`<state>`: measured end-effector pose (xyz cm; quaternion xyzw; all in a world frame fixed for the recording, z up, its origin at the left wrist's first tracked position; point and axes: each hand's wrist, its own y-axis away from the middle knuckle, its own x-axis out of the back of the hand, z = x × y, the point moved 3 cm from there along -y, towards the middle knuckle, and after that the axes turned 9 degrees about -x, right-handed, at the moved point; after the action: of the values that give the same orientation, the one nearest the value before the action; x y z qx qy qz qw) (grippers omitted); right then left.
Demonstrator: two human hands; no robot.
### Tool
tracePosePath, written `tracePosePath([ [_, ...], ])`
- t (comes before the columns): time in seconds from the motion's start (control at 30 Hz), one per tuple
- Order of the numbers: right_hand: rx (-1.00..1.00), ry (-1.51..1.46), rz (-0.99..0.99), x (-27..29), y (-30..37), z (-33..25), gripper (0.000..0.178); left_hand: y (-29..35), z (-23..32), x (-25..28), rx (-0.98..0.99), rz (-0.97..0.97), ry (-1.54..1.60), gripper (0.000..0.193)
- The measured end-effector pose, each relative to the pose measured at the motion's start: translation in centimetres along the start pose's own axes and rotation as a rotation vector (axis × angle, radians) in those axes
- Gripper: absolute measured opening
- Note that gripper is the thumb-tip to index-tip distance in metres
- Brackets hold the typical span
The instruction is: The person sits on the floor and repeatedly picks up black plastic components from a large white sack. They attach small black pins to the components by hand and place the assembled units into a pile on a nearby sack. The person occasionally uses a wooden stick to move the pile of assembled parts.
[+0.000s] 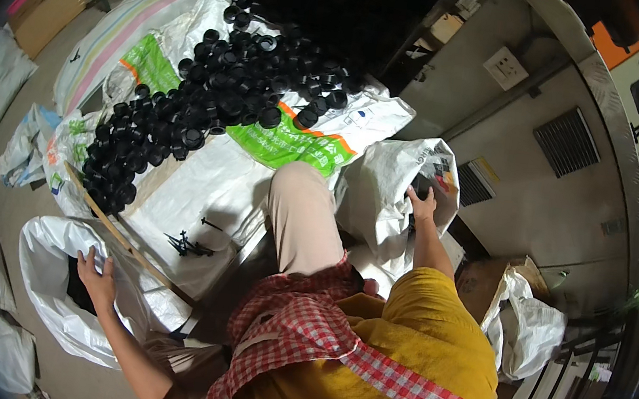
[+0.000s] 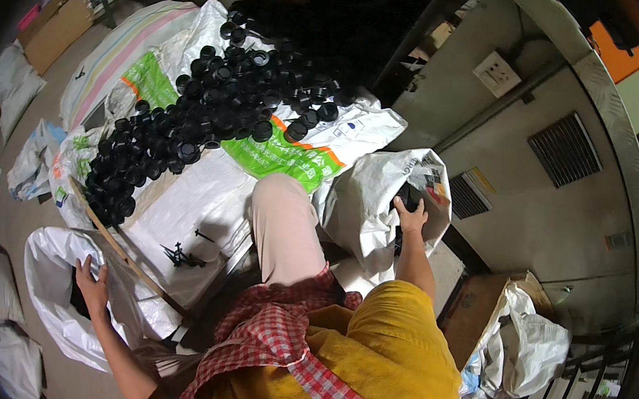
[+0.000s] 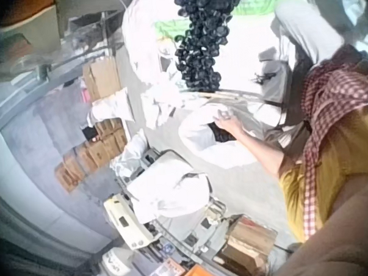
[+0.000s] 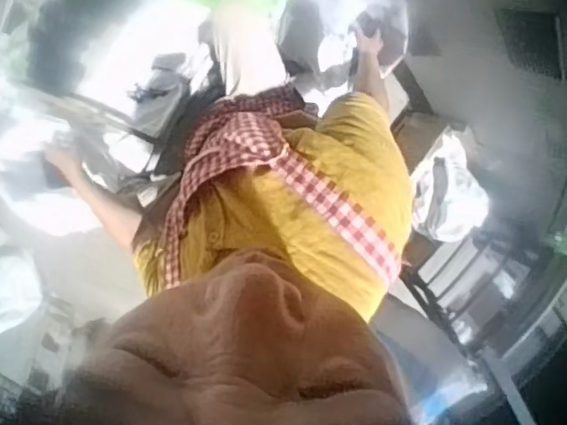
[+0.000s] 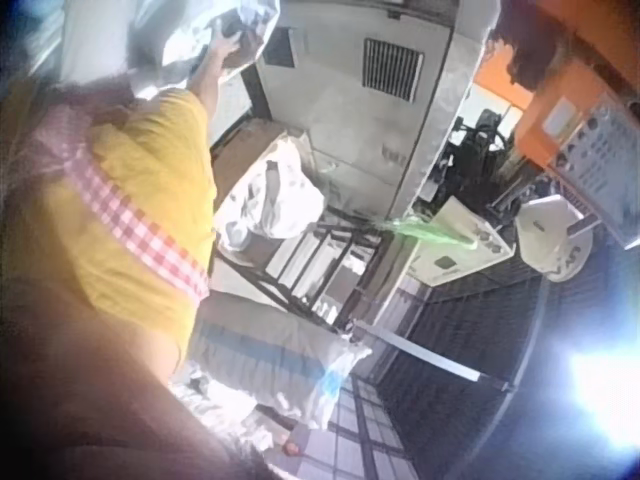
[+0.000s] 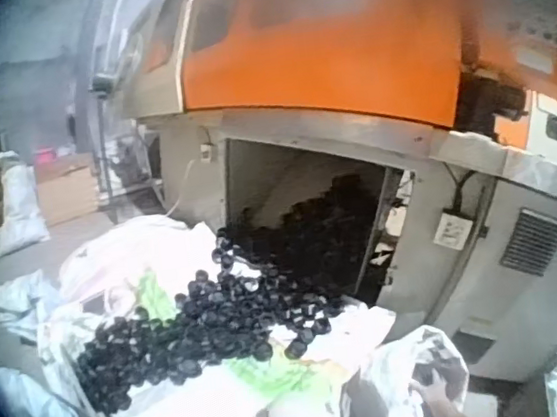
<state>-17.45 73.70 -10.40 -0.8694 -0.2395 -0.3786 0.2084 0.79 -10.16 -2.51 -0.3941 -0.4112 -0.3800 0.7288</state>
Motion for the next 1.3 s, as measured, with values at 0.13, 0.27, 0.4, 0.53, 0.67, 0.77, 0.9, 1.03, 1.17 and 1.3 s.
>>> tracePosePath([
  [0.13, 0.150, 0.662, -0.538, -0.4, -1.3, -5.8, 0.060, 2.3, -1.6, 2.9, 0.070, -0.010, -0.057, 0.054],
  [0.27, 0.308, 0.630, -0.097, 6.7, -4.8, -11.1, 0.028, 0.1, 4.5, 3.9, 0.085, -0.004, 0.012, 0.052],
  [0.4, 0.625, -0.177, -0.244, 6.6, -0.2, -24.9, 0.022, -0.2, 6.8, 5.6, 0.090, -0.002, 0.005, 0.052],
  [0.53, 0.856, -0.449, -1.108, -1.3, 20.1, -37.6, 0.017, -0.9, 8.4, 6.6, 0.086, 0.001, 0.035, 0.053],
  [0.67, 0.652, 0.117, -1.643, -15.5, 36.9, -35.4, 0.058, -1.4, 8.7, 7.1, 0.098, 0.000, 0.058, 0.053],
  [0.77, 0.690, 0.386, -1.615, -24.8, 44.8, -29.0, 0.089, -1.7, 9.1, 8.0, 0.088, 0.003, 0.058, 0.056],
  [0.9, 0.841, 1.016, -1.230, -19.8, 52.9, -25.8, 0.085, -0.3, 7.9, 9.0, 0.102, 0.118, 0.081, 0.053],
  [1.03, 1.274, 0.562, -1.161, -22.0, 53.6, -20.0, 0.057, -0.6, 7.7, 10.5, 0.078, 0.152, 0.102, 0.053],
  [1.17, 1.218, 0.367, -1.279, -22.9, 53.7, -20.0, 0.030, 0.2, 7.2, 10.2, 0.140, 0.146, 0.119, 0.051],
  [1.3, 1.097, 0.159, -1.400, -23.7, 52.9, -20.7, 0.021, 0.5, 6.9, 10.0, 0.171, 0.136, 0.155, 0.051],
])
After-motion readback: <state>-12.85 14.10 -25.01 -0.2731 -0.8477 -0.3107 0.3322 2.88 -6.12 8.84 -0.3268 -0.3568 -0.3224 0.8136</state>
